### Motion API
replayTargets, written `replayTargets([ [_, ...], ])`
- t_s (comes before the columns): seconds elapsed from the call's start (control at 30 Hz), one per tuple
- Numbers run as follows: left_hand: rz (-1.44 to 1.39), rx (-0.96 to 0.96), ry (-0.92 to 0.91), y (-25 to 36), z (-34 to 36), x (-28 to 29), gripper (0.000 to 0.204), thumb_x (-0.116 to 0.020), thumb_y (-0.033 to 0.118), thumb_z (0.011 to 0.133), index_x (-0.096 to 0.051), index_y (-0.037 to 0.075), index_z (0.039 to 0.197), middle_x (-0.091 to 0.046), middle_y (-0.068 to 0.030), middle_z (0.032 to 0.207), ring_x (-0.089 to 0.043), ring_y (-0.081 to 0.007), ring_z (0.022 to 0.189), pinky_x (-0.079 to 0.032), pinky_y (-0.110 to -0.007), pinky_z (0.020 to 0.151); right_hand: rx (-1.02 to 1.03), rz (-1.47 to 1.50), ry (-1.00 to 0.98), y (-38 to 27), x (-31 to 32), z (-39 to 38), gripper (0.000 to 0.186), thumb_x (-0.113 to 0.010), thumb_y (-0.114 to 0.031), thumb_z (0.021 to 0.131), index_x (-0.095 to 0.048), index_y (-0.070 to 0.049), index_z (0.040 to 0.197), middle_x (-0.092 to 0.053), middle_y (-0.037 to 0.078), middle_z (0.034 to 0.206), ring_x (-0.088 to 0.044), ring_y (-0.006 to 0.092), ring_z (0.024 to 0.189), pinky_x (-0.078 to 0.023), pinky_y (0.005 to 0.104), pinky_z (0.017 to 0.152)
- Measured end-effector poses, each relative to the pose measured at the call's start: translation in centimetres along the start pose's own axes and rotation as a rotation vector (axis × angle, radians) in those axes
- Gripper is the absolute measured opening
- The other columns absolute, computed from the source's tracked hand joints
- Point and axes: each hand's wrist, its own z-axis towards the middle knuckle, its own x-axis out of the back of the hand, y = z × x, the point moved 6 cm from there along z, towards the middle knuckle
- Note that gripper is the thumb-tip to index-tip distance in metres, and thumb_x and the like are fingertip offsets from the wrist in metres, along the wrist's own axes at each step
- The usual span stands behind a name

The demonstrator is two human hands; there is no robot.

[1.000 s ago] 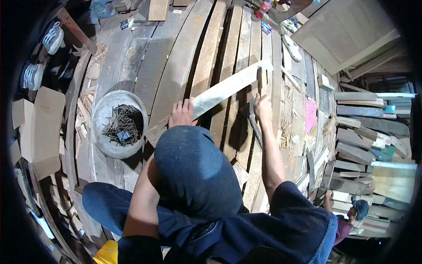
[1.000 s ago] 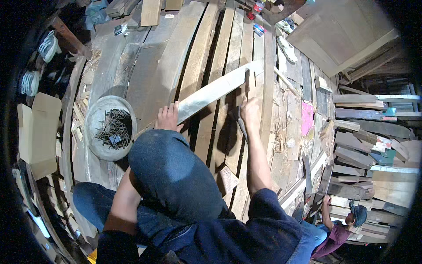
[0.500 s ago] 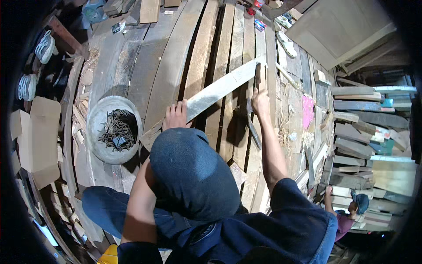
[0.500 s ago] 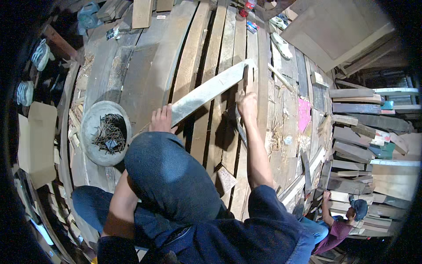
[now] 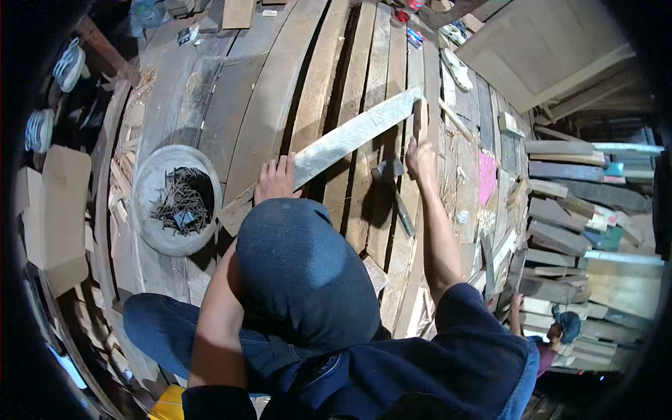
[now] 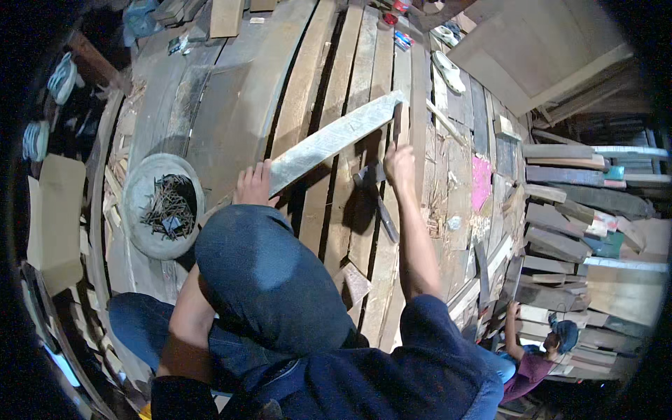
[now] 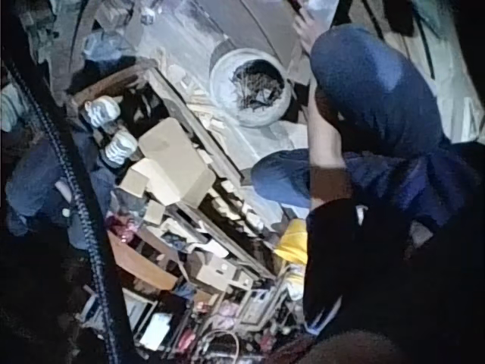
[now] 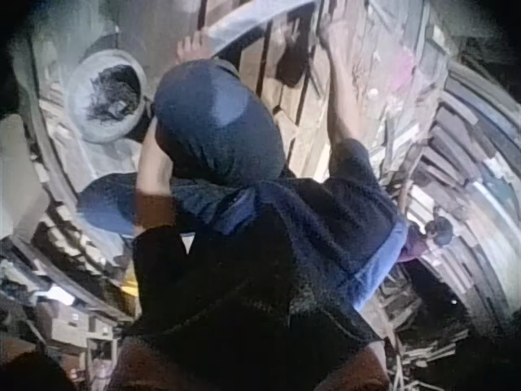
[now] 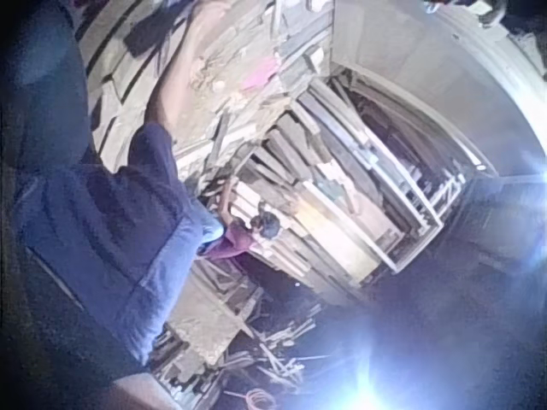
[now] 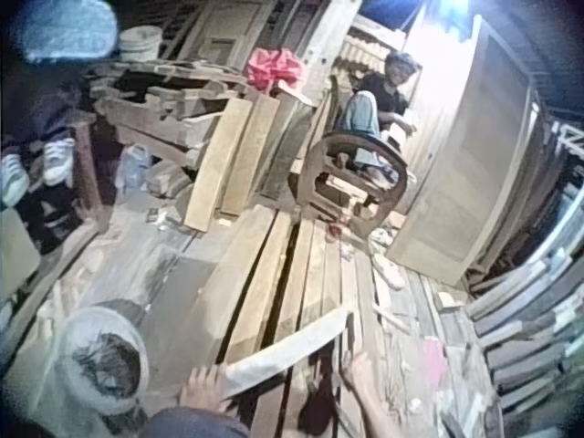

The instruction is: The person sands a wooden plank using a small wooden block, turning the plank to rub various sides with the block before setting it down.

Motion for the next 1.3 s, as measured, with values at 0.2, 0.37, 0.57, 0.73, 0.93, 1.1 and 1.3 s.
replayTargets([
  [0.2,-0.120,-0.028,0.054,1.2,0.2,-0.1,0.084,-0.078,0.028,0.071,-0.035,-0.004,0.135,-0.048,-0.0177,0.125,-0.048,-0.0329,0.113,-0.036,-0.046,0.100,-0.059,-0.023,-0.108,-0.7,1.7,5.9,0.064,-0.043,-0.049,0.095,-0.050,0.014,0.100,-0.060,0.038,0.094,-0.062,0.0489,0.088,-0.052,0.0509,0.078],
  [0.37,-0.119,0.026,0.090,1.5,0.2,-1.1,0.084,-0.078,0.028,0.070,-0.036,-0.004,0.135,-0.048,-0.0174,0.123,-0.048,-0.0319,0.112,-0.038,-0.044,0.097,-0.186,0.145,-0.147,-2.4,0.9,9.3,0.063,-0.044,-0.044,0.094,-0.052,0.017,0.105,-0.058,0.037,0.108,-0.060,0.0445,0.102,-0.050,0.0483,0.086],
  [0.57,-0.105,-0.032,0.107,0.5,0.0,0.1,0.085,-0.080,0.027,0.069,-0.035,-0.003,0.134,-0.050,-0.0158,0.118,-0.050,-0.0306,0.107,-0.039,-0.042,0.096,0.110,-0.075,0.050,-3.3,2.6,-1.0,0.056,-0.044,-0.040,0.095,-0.048,0.013,0.110,-0.061,0.037,0.088,-0.063,0.0490,0.081,-0.051,0.0555,0.073],
  [0.73,-0.048,-0.054,0.153,-0.7,-0.5,-0.6,0.089,-0.081,0.028,0.066,-0.033,-0.003,0.135,-0.050,-0.0147,0.115,-0.051,-0.0298,0.104,-0.040,-0.040,0.094,0.274,-0.146,-0.187,-3.6,2.9,-3.1,0.048,-0.043,-0.042,0.096,-0.044,0.005,0.100,-0.063,0.033,0.084,-0.062,0.0494,0.075,-0.052,0.0544,0.066],
  [0.93,-0.055,-0.061,0.134,-0.2,-0.6,-0.4,0.090,-0.079,0.031,0.068,-0.031,-0.004,0.136,-0.049,-0.0156,0.116,-0.049,-0.0299,0.107,-0.038,-0.042,0.093,0.135,0.025,-0.001,-3.9,1.0,3.0,0.050,-0.048,-0.040,0.095,-0.048,0.009,0.088,-0.061,0.034,0.073,-0.062,0.0481,0.067,-0.050,0.0530,0.056],
  [1.1,-0.058,-0.076,0.120,-1.5,-0.7,-1.1,0.086,-0.077,0.031,0.068,-0.036,-0.006,0.134,-0.051,-0.0166,0.113,-0.052,-0.0305,0.107,-0.040,-0.042,0.091,0.545,-0.152,-0.032,-9.8,0.2,-8.8,0.050,-0.055,-0.020,0.087,-0.039,0.022,0.109,-0.058,0.028,0.061,-0.062,0.0387,0.054,-0.049,0.0453,0.046],
  [1.3,-0.110,-0.106,0.236,0.3,0.1,-0.3,0.083,-0.077,0.033,0.067,-0.039,-0.005,0.131,-0.052,-0.0156,0.110,-0.053,-0.0291,0.104,-0.041,-0.041,0.089,0.468,-0.400,-0.002,-7.8,5.0,-0.6,0.026,-0.042,-0.020,0.092,-0.055,0.002,0.097,-0.065,0.023,0.071,-0.068,0.0355,0.066,-0.055,0.0423,0.053],
])
